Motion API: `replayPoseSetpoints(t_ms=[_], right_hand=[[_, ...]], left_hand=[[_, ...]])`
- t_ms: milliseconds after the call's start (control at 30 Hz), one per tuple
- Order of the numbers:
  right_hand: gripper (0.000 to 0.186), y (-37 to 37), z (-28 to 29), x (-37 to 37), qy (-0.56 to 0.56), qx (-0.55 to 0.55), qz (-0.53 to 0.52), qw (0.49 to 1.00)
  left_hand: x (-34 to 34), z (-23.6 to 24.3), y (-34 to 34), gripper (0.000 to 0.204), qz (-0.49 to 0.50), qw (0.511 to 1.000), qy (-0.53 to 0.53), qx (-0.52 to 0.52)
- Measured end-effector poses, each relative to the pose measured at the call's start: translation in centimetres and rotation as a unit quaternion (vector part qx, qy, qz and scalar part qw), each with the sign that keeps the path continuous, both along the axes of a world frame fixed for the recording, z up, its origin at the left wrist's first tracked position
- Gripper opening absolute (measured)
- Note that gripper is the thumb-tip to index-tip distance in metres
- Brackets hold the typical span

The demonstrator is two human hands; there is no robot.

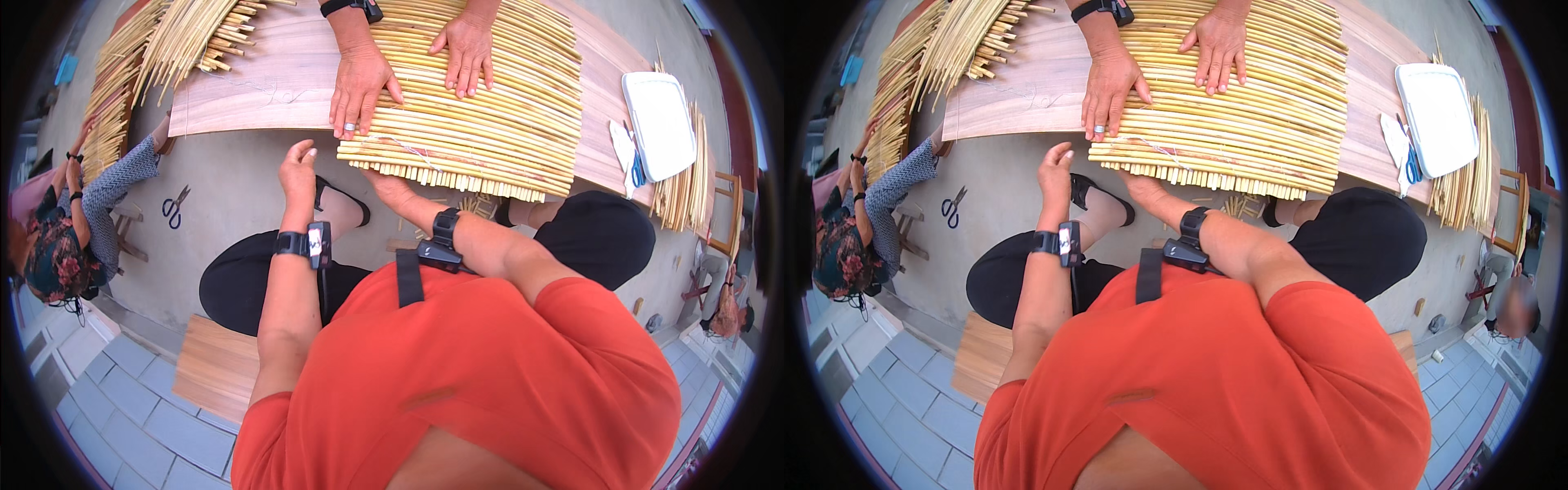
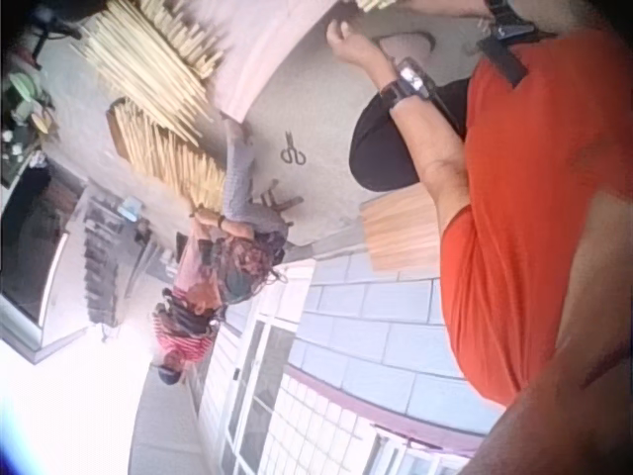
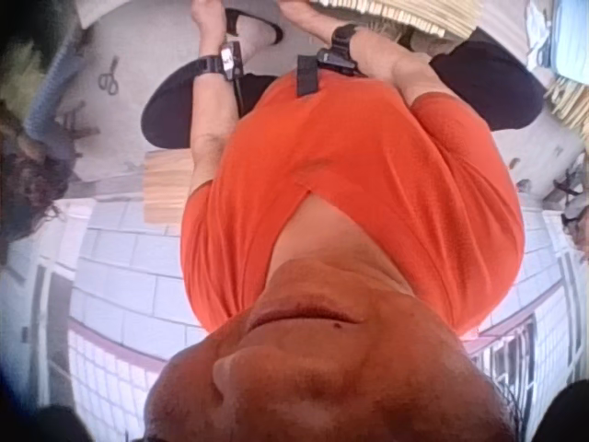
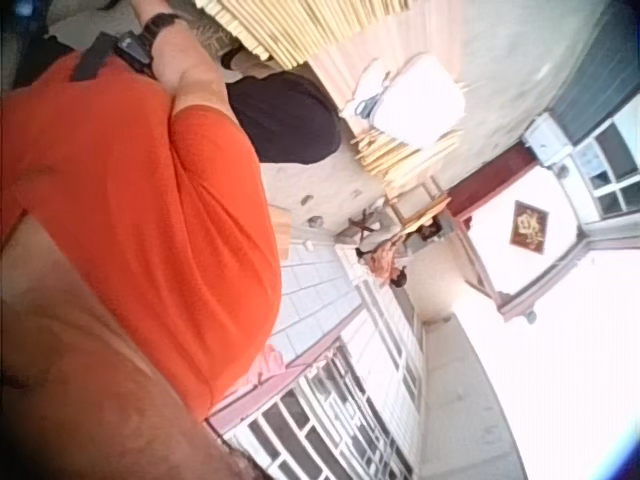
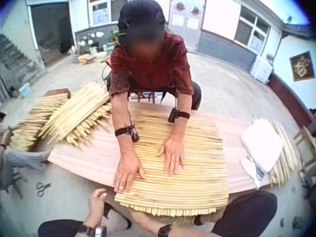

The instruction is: The person threads a thin string through narrow bamboo strips to weave a mat, using their hands to position the strips and pull the string tight.

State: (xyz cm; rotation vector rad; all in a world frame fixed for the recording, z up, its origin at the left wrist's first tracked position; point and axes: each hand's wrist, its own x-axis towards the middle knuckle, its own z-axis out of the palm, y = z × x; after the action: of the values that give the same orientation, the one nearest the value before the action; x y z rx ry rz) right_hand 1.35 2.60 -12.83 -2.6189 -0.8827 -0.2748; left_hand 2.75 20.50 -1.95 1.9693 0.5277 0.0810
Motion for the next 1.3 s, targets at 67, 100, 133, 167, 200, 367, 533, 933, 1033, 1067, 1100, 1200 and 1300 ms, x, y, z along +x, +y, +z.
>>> replayPoseSetpoints(t_ms=[67,100,133,167,200,367,533,933,1033,1067,1100,1200,1300], right_hand=[[0.036,0.2,0.9,-0.3,0.305,0.145,0.002,0.941],[0.035,-0.2,1.2,-0.7,0.386,0.182,-0.005,0.904],[0.035,-0.5,1.5,-0.8,0.438,0.202,-0.012,0.876],[0.035,-1.0,1.9,-0.9,0.474,0.214,-0.015,0.854],[0.035,-1.3,1.9,-1.1,0.495,0.216,-0.011,0.841],[0.035,-3.8,2.4,-2.0,0.578,0.196,0.007,0.792],[0.034,-4.1,1.8,-3.0,0.618,0.161,0.031,0.769],[0.033,-7.0,2.0,-6.4,0.683,0.115,0.088,0.716],[0.032,-7.5,1.6,-5.8,0.686,0.103,0.094,0.714],[0.032,-8.1,1.9,-5.5,0.690,0.097,0.096,0.711],[0.032,-8.5,1.9,-5.3,0.692,0.089,0.098,0.709],[0.032,-10.8,2.2,-3.8,0.702,0.062,0.086,0.704],[0.032,-12.3,2.3,-2.5,0.697,0.051,0.062,0.712]], left_hand=[[-0.7,1.5,-0.5,0.018,0.103,0.977,-0.014,-0.188],[-0.8,3.0,-1.1,0.021,0.094,0.973,0.038,-0.208],[-0.9,4.2,-1.9,0.021,0.099,0.972,0.038,-0.208],[-1.0,5.7,-2.6,0.023,0.090,0.966,0.077,-0.230],[-1.0,6.4,-3.1,0.025,0.083,0.957,0.115,-0.253],[0.2,7.2,-4.3,0.023,0.078,0.937,0.190,-0.283],[1.0,6.7,-4.5,0.017,0.080,0.923,0.214,-0.308],[1.4,7.2,-5.1,0.017,0.132,0.918,0.207,-0.312],[1.4,7.1,-5.3,0.017,0.137,0.915,0.203,-0.322],[1.4,7.2,-5.1,0.017,0.137,0.913,0.202,-0.327],[1.1,7.1,-4.9,0.017,0.127,0.914,0.194,-0.333],[0.8,7.1,-4.9,0.017,0.132,0.913,0.201,-0.329],[1.5,6.7,-5.0,0.023,0.135,0.915,0.162,-0.344]])
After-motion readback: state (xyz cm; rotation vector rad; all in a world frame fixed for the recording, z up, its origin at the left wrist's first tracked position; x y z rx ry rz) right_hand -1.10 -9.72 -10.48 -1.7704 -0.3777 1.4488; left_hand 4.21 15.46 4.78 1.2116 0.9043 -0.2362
